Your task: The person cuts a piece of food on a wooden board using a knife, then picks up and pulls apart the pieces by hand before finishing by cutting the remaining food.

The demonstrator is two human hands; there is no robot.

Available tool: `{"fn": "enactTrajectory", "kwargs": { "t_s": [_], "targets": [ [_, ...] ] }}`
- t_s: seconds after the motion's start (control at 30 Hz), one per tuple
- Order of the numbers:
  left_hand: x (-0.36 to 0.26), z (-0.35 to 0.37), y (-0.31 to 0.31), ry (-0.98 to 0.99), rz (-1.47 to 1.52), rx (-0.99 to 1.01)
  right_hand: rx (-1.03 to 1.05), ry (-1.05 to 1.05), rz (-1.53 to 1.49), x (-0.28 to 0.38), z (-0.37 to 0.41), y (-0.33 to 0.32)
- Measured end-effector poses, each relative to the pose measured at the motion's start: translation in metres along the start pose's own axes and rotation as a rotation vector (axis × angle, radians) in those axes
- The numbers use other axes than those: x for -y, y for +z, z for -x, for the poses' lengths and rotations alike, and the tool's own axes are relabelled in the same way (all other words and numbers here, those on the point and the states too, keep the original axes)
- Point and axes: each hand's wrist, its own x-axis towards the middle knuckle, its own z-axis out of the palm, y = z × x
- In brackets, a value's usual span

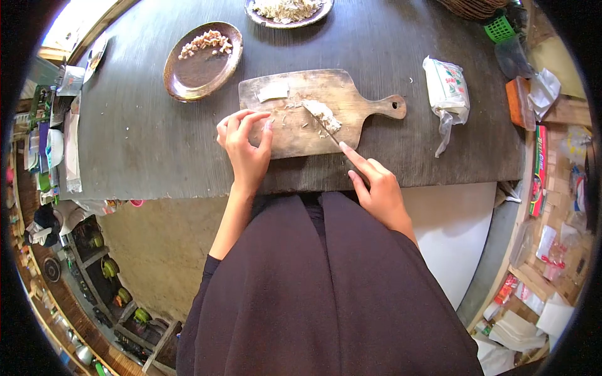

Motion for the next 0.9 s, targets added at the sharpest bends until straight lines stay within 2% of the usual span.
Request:
{"fn": "enactTrajectory", "kwargs": {
  "t_s": [0.03,0.1,0.13,0.2,0.23,0.27,0.33,0.47,0.5,0.53,0.6,0.9],
  "targets": [
    [0.001,-0.002,0.001,0.002,-0.001,-0.002,-0.002,-0.002,-0.001,0.002,-0.001,-0.007],
    [0.005,-0.007,0.004,0.009,-0.005,0.011,0.175,0.075,-0.14,0.005,-0.002,-0.025],
    [0.005,-0.01,0.004,0.011,-0.005,0.009,0.173,0.073,-0.14,0.002,-0.002,-0.027],
    [0.002,-0.018,0.005,0.008,-0.065,-0.012,0.09,-0.057,-0.338,-0.008,-0.004,-0.031],
    [0.003,-0.022,0.007,0.011,-0.064,-0.017,0.017,-0.172,-0.302,-0.014,-0.011,-0.032],
    [0.007,-0.025,0.01,0.026,-0.068,0.003,0.016,-0.177,-0.301,-0.015,-0.014,-0.033],
    [0.014,-0.03,0.015,0.041,-0.076,0.013,-0.138,-0.119,-0.16,-0.01,-0.021,-0.037],
    [0.019,-0.04,0.019,0.077,-0.14,0.009,-0.09,0.042,0.09,-0.018,-0.036,-0.03],
    [0.019,-0.041,0.019,0.109,-0.167,0.005,-0.155,-0.026,0.169,-0.023,-0.04,-0.024],
    [0.019,-0.041,0.018,0.139,-0.195,0.002,-0.155,-0.032,0.169,-0.028,-0.043,-0.02],
    [0.018,-0.042,0.017,0.148,-0.209,-0.013,-0.222,-0.173,0.209,-0.033,-0.049,-0.015],
    [0.014,-0.046,0.014,0.196,-0.259,-0.03,-0.256,-0.209,0.254,-0.022,-0.06,-0.009]
  ]
}}
